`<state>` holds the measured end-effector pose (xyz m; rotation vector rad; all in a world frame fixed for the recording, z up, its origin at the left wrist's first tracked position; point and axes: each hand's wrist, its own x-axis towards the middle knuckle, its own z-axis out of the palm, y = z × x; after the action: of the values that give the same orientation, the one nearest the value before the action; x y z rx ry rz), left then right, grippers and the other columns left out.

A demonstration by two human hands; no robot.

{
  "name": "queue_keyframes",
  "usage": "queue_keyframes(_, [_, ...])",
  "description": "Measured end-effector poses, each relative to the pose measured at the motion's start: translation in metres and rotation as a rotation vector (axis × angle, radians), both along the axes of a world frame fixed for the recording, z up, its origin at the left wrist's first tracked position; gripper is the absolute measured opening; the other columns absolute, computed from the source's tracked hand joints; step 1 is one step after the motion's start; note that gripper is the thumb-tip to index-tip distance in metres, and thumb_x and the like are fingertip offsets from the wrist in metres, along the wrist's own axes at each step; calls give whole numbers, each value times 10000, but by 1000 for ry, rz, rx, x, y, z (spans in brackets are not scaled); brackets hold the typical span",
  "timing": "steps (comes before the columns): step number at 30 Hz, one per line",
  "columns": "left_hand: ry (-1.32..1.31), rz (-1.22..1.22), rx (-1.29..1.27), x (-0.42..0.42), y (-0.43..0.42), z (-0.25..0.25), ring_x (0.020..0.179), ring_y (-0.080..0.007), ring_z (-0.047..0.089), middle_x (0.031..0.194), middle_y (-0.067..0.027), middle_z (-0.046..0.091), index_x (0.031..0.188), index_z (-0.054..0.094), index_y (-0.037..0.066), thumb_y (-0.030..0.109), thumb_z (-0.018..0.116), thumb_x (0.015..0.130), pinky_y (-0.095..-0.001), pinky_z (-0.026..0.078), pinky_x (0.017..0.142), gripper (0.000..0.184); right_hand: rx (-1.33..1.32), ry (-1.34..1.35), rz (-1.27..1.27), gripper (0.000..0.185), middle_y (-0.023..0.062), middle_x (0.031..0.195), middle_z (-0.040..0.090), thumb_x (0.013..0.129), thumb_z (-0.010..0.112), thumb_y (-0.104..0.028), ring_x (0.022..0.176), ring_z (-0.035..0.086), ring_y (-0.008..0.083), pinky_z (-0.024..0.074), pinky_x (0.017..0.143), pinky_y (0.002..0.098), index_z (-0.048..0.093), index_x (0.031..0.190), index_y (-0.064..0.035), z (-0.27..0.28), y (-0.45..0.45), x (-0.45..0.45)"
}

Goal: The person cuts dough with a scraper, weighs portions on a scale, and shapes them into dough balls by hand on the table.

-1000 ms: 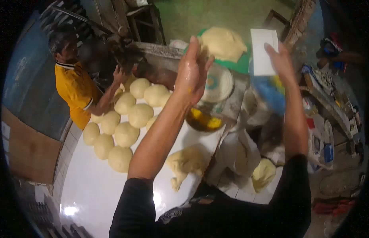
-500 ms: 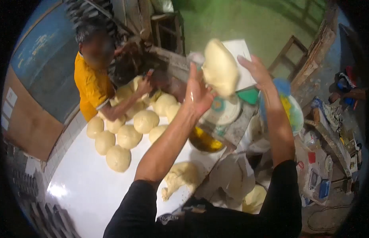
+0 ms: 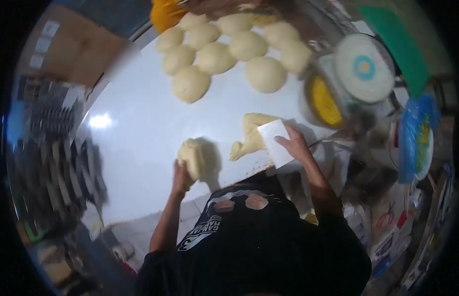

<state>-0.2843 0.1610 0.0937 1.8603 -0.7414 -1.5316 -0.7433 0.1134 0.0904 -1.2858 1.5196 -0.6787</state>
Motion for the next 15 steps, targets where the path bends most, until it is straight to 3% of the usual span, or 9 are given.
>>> queue_keyframes(2, [-600, -208, -127, 52, 57, -89, 1164, -352, 646, 1230, -272, 629, 1408, 459, -27, 284, 578, 999, -533, 545, 947, 527, -209, 456, -24, 596, 245, 1243, 625, 861, 784, -167, 1176, 577, 416, 445, 1043, 487, 540, 1373, 16, -68, 7, 9])
queue_keyframes(3, [-461, -183, -280, 51, 65, -78, 1220, -391, 612, 1225, -289, 641, 1350, 508, -60, 266, 574, 995, -523, 481, 1042, 487, -392, 627, 12, 642, 250, 1269, 607, 826, 803, -147, 1212, 541, 453, 419, 1073, 508, 530, 1385, 11, -70, 0, 20])
queue_keyframes(4, [-682, -191, -86, 50, 73, -66, 1288, -399, 566, 1343, -283, 597, 1417, 465, -49, 327, 545, 1015, -449, 386, 1148, 556, -491, 779, 28, 674, 246, 1290, 594, 797, 816, -142, 1234, 523, 454, 410, 1088, 506, 532, 1390, 1, -34, -16, 40])
queue_keyframes(5, [-1060, -574, -44, 72, 80, -85, 1384, -410, 479, 1491, -265, 493, 1515, 390, -8, 410, 503, 1036, -409, 313, 1201, 645, -574, 938, 48, 707, 241, 1312, 582, 767, 830, -137, 1255, 504, 455, 400, 1103, 504, 534, 1395, -8, 5, -19, 60])
queue_keyframes(7, [-454, 356, -103, 44, 64, -40, 1431, -362, 391, 1542, -221, 424, 1594, 276, 25, 474, 459, 1061, -450, 331, 1164, 720, -470, 581, 131, 628, 227, 1289, 629, 869, 786, -236, 1216, 577, 408, 447, 1072, 466, 539, 1405, -20, 6, -29, 121])
queue_keyframes(10, [-73, 452, -107, 51, 49, -48, 1461, -385, 379, 1550, -285, 398, 1604, 266, 78, 448, 523, 1035, -418, 361, 1168, 726, 51, 117, 367, 667, 205, 1336, 645, 971, 676, -429, 1255, 608, 337, 474, 1064, 411, 494, 1469, -25, -5, -31, 245])
queue_keyframes(13, [-294, 257, -285, 49, 40, -101, 1376, -377, 481, 1500, -286, 437, 1614, 171, 29, 479, 561, 1016, -411, 412, 1119, 844, -122, 432, 445, 995, 260, 1549, 414, 873, 687, -612, 1397, 473, 382, 393, 1140, 479, 318, 1555, 12, -59, 1, 357])
queue_keyframes(14, [-413, 228, -388, 48, 39, -125, 1344, -374, 517, 1479, -283, 455, 1614, 153, 13, 490, 573, 1009, -410, 438, 1097, 877, -97, 421, 337, 940, 248, 1487, 486, 872, 691, -604, 1336, 530, 383, 434, 1096, 476, 369, 1525, -10, -51, 15, 378])
queue_keyframes(15, [-241, 356, -292, 46, 32, -99, 1313, -367, 548, 1465, -270, 467, 1611, 148, 2, 493, 583, 1005, -416, 473, 1065, 893, -74, 410, 228, 886, 236, 1425, 559, 872, 695, -596, 1275, 587, 385, 476, 1052, 473, 420, 1496, -32, -42, 26, 390])
